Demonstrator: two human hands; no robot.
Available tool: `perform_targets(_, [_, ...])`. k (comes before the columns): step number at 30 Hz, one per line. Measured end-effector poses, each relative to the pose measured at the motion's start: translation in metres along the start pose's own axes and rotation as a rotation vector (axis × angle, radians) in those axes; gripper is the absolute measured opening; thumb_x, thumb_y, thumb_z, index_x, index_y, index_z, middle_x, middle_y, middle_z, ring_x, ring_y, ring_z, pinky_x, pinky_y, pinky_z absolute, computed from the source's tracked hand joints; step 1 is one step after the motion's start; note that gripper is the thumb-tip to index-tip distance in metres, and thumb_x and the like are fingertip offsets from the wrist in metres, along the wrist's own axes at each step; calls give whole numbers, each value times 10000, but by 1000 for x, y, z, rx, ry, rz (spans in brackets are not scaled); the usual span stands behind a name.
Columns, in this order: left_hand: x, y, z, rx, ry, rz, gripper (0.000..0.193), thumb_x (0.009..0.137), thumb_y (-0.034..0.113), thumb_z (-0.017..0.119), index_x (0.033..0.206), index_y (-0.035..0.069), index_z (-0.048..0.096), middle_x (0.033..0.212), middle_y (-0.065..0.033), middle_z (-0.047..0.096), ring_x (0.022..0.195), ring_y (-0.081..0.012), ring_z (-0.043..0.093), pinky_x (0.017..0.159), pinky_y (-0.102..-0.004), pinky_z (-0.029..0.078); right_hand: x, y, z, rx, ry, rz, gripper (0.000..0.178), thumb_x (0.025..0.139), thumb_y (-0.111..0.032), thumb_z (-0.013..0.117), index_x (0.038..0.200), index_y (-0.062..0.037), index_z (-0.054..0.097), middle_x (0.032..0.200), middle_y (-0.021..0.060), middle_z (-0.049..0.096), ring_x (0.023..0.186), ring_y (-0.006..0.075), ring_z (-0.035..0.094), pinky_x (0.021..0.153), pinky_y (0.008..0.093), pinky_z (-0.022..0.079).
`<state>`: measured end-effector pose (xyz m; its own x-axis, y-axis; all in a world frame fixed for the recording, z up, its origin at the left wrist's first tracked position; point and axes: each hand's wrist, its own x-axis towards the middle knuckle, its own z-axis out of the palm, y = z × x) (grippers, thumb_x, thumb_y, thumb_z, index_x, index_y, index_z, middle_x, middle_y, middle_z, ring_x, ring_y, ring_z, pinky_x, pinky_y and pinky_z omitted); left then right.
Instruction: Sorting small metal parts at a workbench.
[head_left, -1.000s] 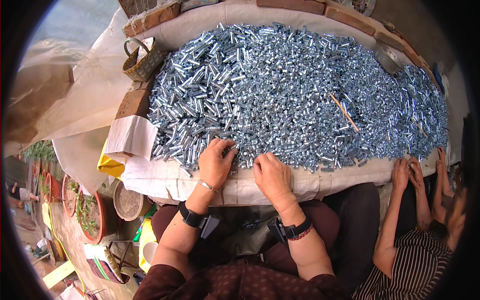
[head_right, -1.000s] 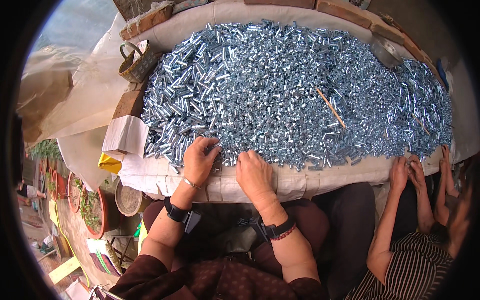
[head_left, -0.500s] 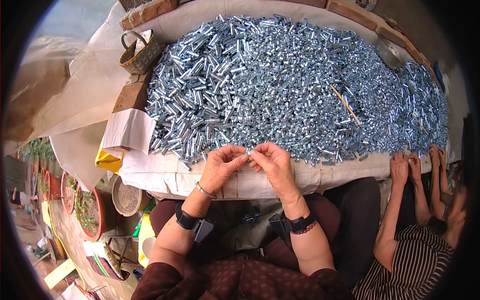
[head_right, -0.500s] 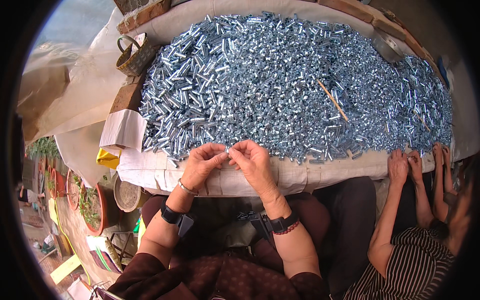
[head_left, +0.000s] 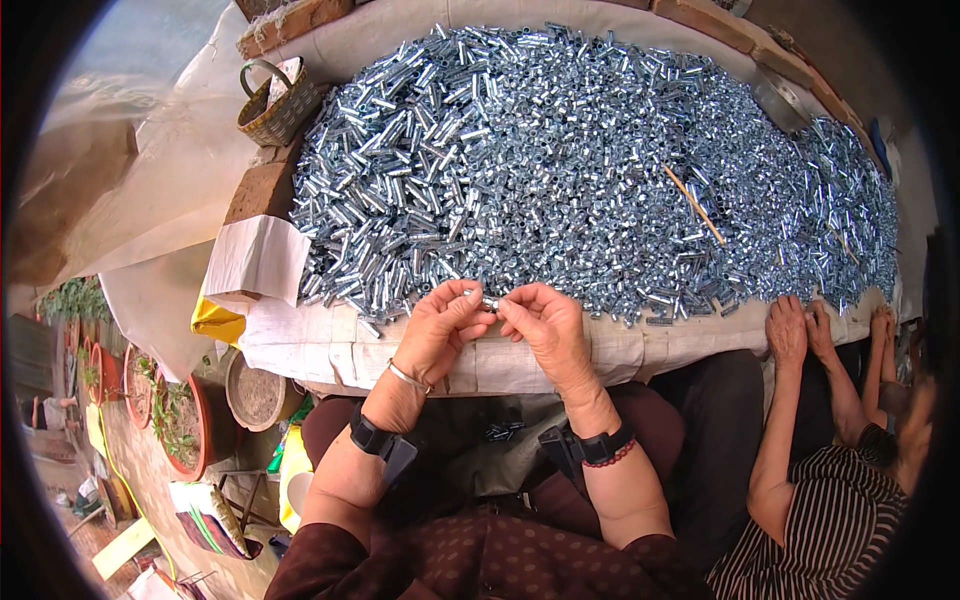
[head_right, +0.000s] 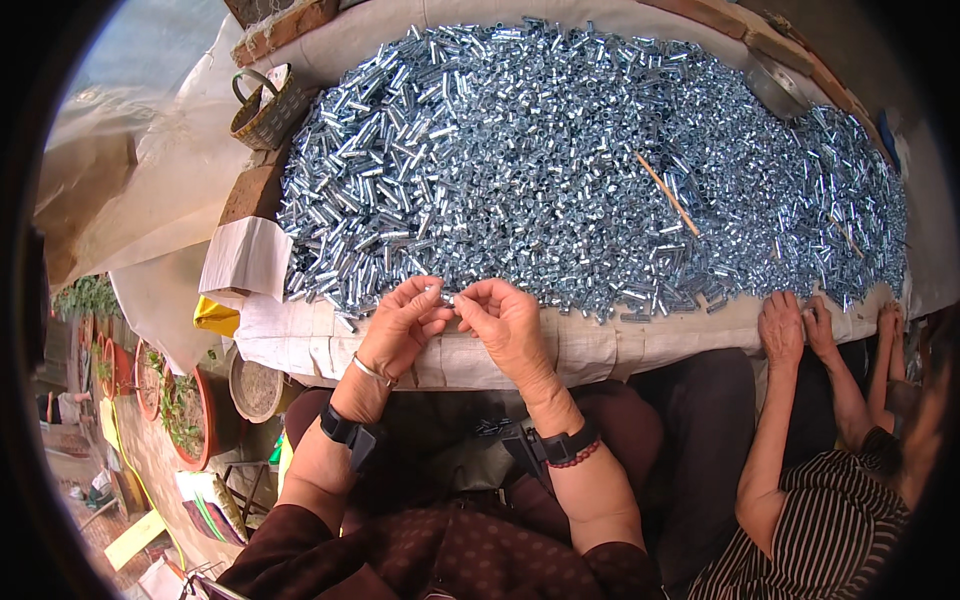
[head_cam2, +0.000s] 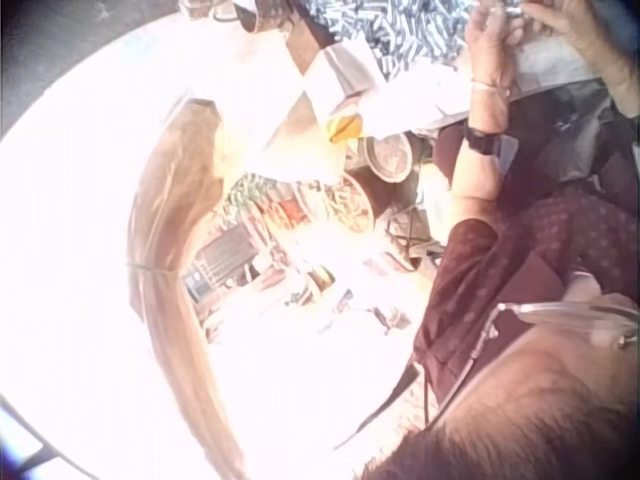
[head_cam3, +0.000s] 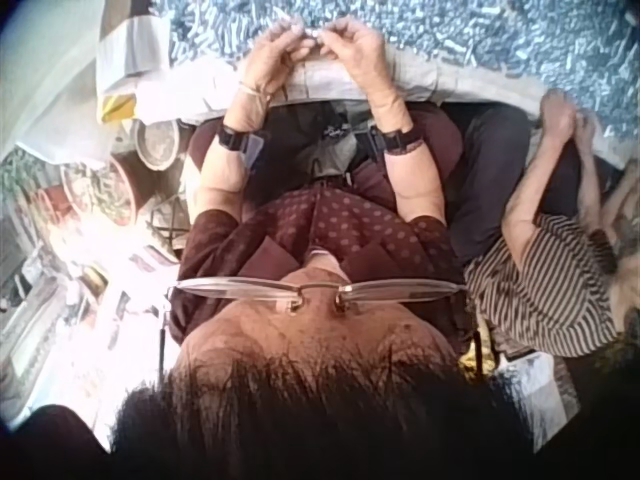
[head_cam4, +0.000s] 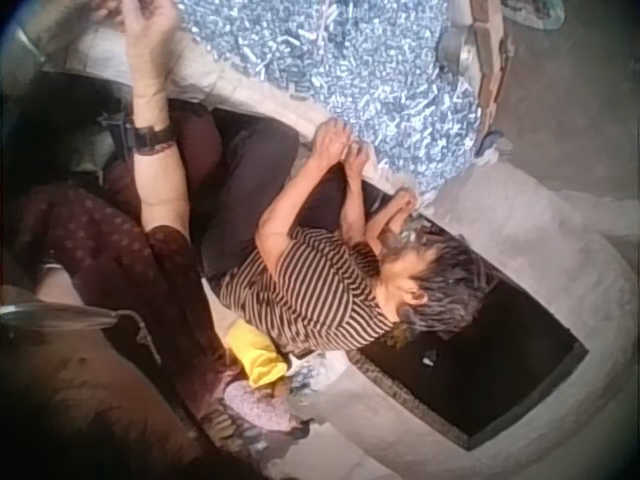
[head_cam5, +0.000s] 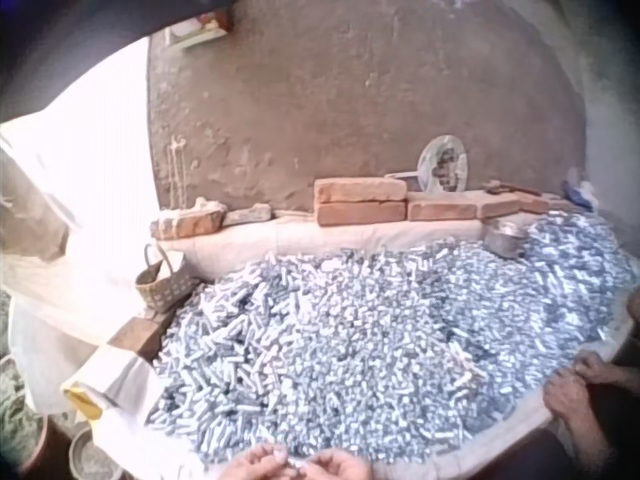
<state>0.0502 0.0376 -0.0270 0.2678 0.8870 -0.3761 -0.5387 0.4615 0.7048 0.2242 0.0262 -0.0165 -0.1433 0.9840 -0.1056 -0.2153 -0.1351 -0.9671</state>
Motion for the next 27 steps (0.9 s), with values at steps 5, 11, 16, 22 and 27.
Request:
perform_targets(5, [-3, 1, 4, 134, -49, 27, 210, 876, 95, 616, 1057, -7, 597, 940, -113, 673, 787, -150, 672, 686, -221, 550, 0, -1, -2, 104, 66, 20, 163, 850, -138, 639, 915, 8, 605, 761, 51, 646, 638, 87, 594, 587, 209, 462])
perform_targets(11, [-8, 0, 7, 276, -46, 100, 169, 862, 63, 624, 1018, -4, 623, 905, -98, 677, 789, -149, 668, 684, -220, 541, -1, -1, -2, 145, 61, 9, 189, 868, -155, 626, 922, 22, 589, 777, 52, 644, 677, 90, 609, 611, 213, 491])
perform_targets(16, [-7, 0, 4, 209, -55, 67, 164, 855, 56, 631, 1007, -4, 630, 905, -96, 680, 793, -147, 669, 685, -214, 542, -2, -3, -1, 91, 27, -28, 170, 880, -124, 611, 930, 36, 585, 788, 61, 642, 683, 95, 614, 634, 219, 506])
perform_targets(22, [-7, -5, 4, 189, -28, 78, 162, 856, 52, 628, 1008, -4, 630, 910, -101, 681, 805, -147, 672, 699, -221, 544, -5, 12, 9, 113, 104, -95, 143, 878, -86, 608, 932, 43, 579, 812, 67, 640, 681, 94, 610, 653, 216, 508])
perform_targets(27, [-7, -5, 3, 141, -31, 51, 167, 861, 55, 622, 1018, -2, 621, 922, -101, 680, 812, -148, 671, 723, -233, 544, -4, 12, 7, 122, 101, -122, 147, 881, -93, 609, 945, 36, 576, 824, 68, 642, 685, 94, 606, 660, 216, 503])
